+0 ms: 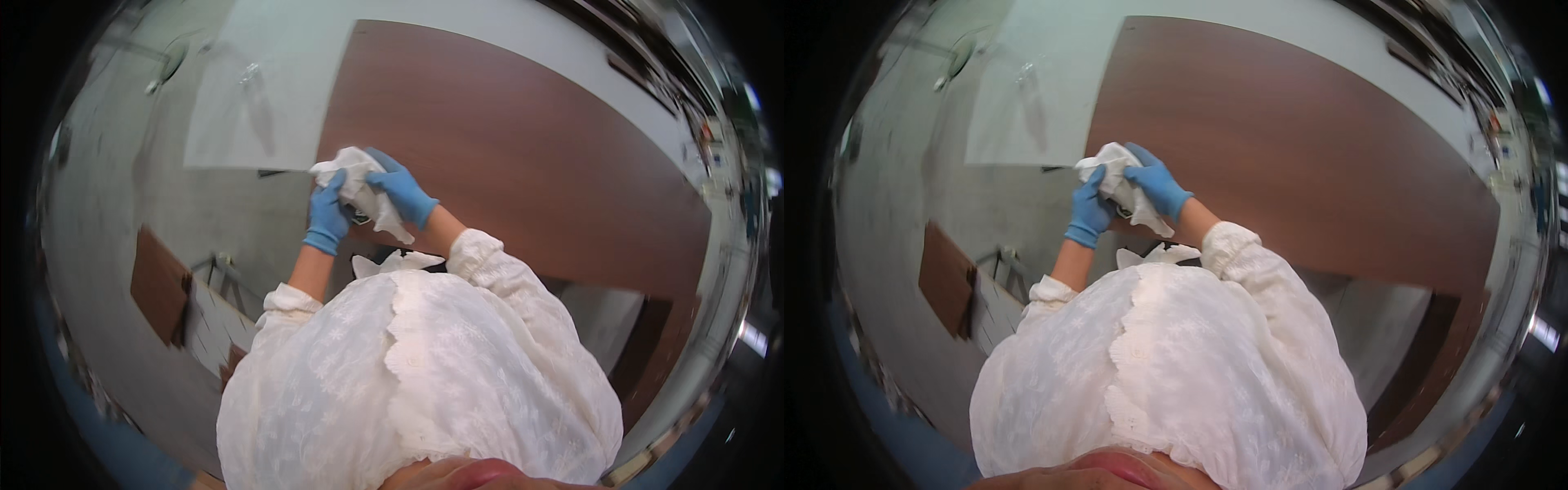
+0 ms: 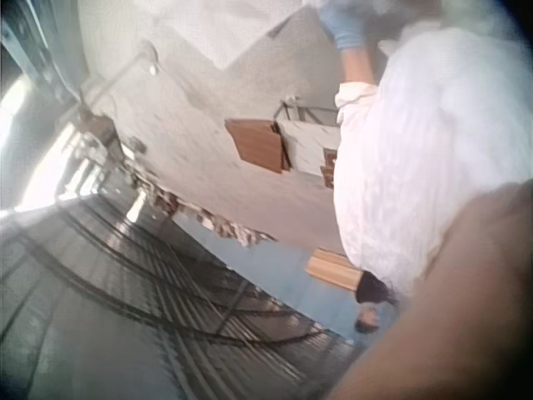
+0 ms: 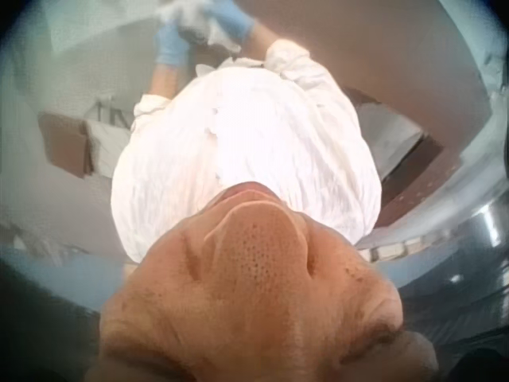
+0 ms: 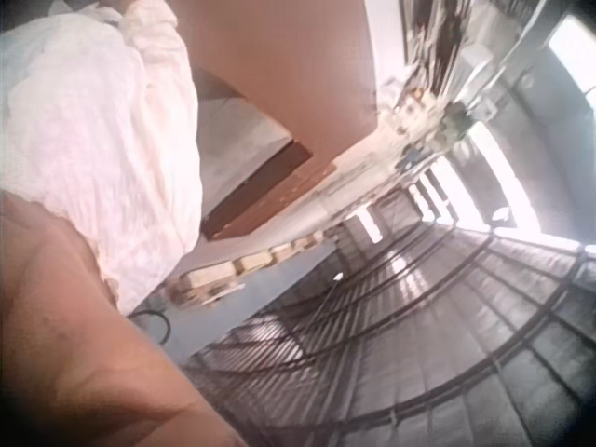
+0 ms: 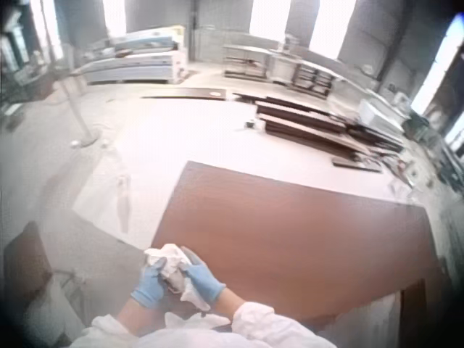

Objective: The person wipes a large brown wooden panel with a white cloth, applies a substance from a tube, and uses a yellow utility knife to cut a rectangular section. The person then flips the panel and continues wiping the other side.

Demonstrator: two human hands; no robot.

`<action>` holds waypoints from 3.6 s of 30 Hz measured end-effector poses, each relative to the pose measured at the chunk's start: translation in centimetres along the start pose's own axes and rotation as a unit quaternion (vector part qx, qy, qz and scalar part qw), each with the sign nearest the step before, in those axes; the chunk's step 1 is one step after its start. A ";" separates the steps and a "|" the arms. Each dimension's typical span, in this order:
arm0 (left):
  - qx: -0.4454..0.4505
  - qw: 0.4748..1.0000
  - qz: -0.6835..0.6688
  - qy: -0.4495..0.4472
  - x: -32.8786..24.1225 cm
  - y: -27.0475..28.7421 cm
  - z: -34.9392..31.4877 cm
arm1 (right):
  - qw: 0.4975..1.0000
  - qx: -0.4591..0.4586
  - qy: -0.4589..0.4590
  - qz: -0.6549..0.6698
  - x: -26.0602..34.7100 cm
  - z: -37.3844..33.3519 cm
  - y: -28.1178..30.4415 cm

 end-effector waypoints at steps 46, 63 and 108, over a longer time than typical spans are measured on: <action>0.180 0.589 0.634 -0.467 38.5 -42.2 2.6 | 0.880 -0.349 0.192 0.258 12.4 -36.3 54.7; 0.079 0.445 0.770 -0.451 56.2 -62.8 6.9 | 0.805 -0.350 0.251 -0.408 45.2 -26.8 86.7; 0.295 0.919 0.182 -0.186 37.7 -50.1 -11.4 | 0.953 -0.125 0.275 0.027 24.9 -35.8 45.6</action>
Point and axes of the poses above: each hand's wrist, its own z-axis towards the middle knuckle, its own y-axis out of the back of the hand, x = y × z, the point moved 5 cm from there along z, towards the middle knuckle, and after that the axes turned 3 degrees about -z, right-handed, at the moved point
